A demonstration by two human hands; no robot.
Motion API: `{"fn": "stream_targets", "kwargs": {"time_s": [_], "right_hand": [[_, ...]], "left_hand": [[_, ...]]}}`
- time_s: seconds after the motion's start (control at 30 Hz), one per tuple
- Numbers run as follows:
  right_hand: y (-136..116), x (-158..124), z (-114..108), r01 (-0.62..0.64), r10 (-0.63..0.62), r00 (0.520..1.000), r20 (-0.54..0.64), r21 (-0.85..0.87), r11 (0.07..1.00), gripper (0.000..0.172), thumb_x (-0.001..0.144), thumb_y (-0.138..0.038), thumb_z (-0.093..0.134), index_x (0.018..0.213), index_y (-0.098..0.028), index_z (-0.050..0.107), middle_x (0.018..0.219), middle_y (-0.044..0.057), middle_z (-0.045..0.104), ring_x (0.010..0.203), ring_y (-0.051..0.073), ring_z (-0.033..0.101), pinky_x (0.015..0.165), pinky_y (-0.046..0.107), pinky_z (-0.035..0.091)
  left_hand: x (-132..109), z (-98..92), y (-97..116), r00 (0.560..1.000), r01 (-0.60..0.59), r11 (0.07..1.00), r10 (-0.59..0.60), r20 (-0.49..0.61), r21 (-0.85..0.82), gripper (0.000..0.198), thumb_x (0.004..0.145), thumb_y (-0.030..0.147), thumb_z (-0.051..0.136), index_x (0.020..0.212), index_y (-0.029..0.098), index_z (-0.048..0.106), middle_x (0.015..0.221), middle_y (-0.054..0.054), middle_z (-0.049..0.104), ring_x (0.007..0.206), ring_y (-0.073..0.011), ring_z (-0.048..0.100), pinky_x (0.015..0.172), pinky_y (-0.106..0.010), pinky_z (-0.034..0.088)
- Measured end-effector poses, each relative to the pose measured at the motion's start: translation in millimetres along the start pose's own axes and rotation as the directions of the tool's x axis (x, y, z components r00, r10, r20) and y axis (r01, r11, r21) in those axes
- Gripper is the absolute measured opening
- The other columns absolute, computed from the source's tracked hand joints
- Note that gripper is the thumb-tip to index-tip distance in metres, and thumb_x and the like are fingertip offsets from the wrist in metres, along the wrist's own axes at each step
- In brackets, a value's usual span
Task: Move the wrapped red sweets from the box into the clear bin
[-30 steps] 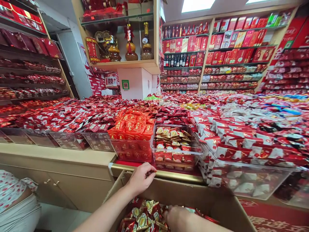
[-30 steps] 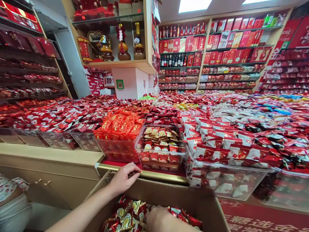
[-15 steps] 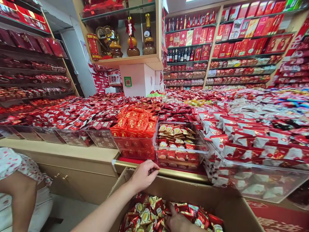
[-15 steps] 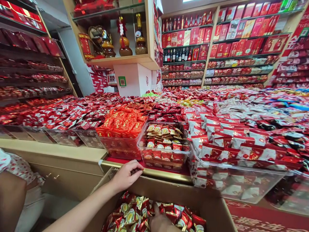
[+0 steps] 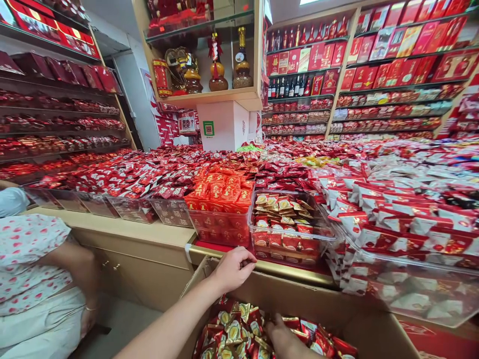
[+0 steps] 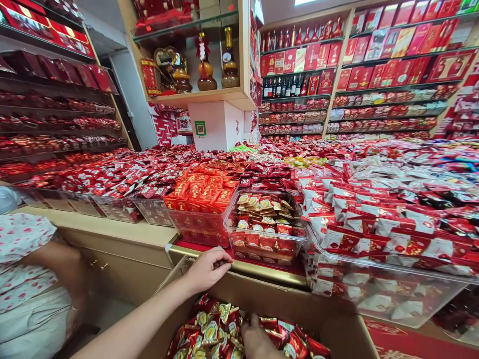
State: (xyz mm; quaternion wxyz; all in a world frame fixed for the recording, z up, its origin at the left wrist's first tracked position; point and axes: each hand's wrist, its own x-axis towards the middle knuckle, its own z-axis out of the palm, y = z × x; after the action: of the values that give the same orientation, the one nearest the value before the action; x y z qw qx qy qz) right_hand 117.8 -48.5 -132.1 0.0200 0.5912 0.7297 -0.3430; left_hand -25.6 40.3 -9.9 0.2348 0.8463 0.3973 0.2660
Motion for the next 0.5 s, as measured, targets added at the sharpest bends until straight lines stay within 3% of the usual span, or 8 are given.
{"fn": "stream_targets", "kwargs": {"time_s": [0.27,0.5], "right_hand": [[-8,-1,4,0.027,-0.017,0.999,0.029,-0.354,0.935,0.052,0.063,-0.001,0.047,0.112,-0.016,0.050,0.129,0.020,0.032,0.106,0.035,0.044,0.076,0.043,0.044],[-42,-30,-42,0.113,-0.086,0.993,0.085,-0.399,0.910,0.028,0.077,-0.014,0.044,0.102,-0.012,0.057,0.113,0.021,0.048,0.097,0.032,0.050,0.070,0.046,0.046]], "left_hand": [[-1,-0.1,-2,1.000,0.004,1.000,-0.004,0.006,0.002,0.013,0.071,0.021,0.047,0.076,0.018,0.059,0.073,0.000,0.054,0.065,-0.0095,0.049,0.061,-0.020,0.038],[-1,-3.4,-1,1.000,0.002,1.000,-0.002,0.014,-0.016,0.012,0.070,0.020,0.048,0.074,0.018,0.059,0.072,-0.001,0.055,0.066,-0.0105,0.050,0.061,-0.021,0.038]]}}
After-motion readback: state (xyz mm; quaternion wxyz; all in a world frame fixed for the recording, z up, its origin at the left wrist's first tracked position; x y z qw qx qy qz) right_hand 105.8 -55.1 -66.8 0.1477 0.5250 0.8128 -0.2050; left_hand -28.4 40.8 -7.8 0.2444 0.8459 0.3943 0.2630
